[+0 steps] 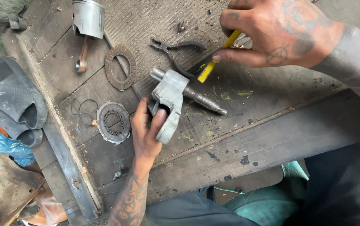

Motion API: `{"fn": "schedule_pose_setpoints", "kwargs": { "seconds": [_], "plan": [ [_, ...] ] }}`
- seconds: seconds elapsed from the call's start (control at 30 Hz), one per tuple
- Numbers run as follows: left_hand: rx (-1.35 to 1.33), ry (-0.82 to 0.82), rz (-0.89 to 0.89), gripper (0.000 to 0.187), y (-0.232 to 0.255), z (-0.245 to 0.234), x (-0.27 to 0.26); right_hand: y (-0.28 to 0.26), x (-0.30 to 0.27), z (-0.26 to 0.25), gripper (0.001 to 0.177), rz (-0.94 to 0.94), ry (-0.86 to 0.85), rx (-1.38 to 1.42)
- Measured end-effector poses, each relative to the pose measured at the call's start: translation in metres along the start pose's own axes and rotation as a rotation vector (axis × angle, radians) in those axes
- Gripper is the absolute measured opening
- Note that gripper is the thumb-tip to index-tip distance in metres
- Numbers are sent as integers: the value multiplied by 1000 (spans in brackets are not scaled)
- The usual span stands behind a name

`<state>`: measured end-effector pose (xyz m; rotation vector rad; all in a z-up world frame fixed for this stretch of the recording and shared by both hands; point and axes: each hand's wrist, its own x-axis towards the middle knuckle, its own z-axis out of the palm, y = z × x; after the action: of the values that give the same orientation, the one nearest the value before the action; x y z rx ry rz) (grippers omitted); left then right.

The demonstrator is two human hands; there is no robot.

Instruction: The person cleans a metal mechanical part using a yellow brush, scrubbing the exterior and interior surfaces. They rotate the part to access different areas and continue scrubbing while seated at a wooden workbench.

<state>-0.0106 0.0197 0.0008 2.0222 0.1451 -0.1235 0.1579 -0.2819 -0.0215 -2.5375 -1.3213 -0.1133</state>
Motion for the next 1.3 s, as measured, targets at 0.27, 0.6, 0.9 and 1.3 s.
{"fn": "schedule_pose_setpoints", "kwargs": {
  "seconds": [0.27, 0.6, 0.9, 1.3],
  "plan": [
    [204, 4, 80, 58, -7, 3, 0, -21, 8, -1, 54, -178, -186, 270],
    [129, 11, 316, 85, -2, -2, 10, -31, 7, 8, 52, -211, -277, 393],
    [158, 72, 293, 55, -10, -1, 13, -20, 10, 0, 50, -190, -191, 238],
    [214, 45, 185, 105, 1, 22, -12, 39, -5, 25, 43, -99, -39, 395]
  ]
}}
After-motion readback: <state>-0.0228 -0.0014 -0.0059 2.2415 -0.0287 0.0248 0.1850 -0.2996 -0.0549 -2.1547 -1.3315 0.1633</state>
